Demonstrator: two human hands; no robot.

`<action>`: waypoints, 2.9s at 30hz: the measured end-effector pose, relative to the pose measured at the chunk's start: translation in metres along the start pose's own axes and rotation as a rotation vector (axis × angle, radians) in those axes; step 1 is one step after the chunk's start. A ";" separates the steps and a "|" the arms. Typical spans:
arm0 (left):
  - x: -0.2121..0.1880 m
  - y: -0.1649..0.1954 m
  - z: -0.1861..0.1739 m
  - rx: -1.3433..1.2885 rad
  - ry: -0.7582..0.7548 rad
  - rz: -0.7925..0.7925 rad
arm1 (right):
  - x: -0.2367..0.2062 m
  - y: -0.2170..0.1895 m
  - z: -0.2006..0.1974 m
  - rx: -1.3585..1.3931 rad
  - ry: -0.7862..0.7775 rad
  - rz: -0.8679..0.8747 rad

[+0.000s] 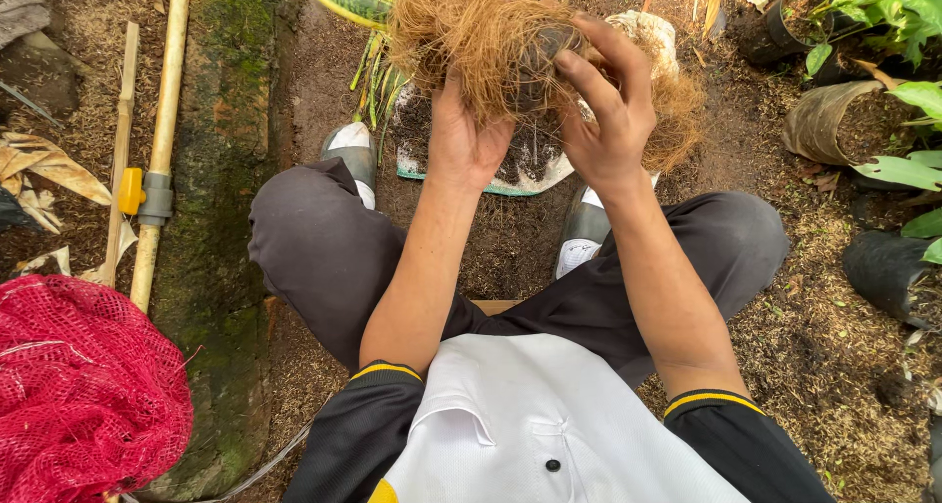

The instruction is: The person sits on the ground and handles a snake plant seedling, pulling apart and shaping a mass of coconut coir fiber around the root ball. They press and mold the coir and soil around the roots, turning the plant as they work the material into place.

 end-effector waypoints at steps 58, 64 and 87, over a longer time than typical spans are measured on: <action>0.017 0.036 -0.015 0.664 0.259 0.197 | 0.026 -0.005 -0.018 0.097 -0.081 0.203; 0.015 0.046 -0.013 0.611 0.277 0.302 | 0.015 -0.021 0.020 -0.015 -0.190 0.189; 0.015 0.047 -0.004 0.823 0.238 0.300 | -0.020 0.084 0.021 0.096 -0.595 0.684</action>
Point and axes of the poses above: each hand's wrist, its own x-axis towards the middle knuckle, its own z-axis out of the palm, y = z × x, the point moved 10 cm from there along x, towards the middle knuckle, and after that the axes turned 1 degree about -x, right-handed, at the moved point
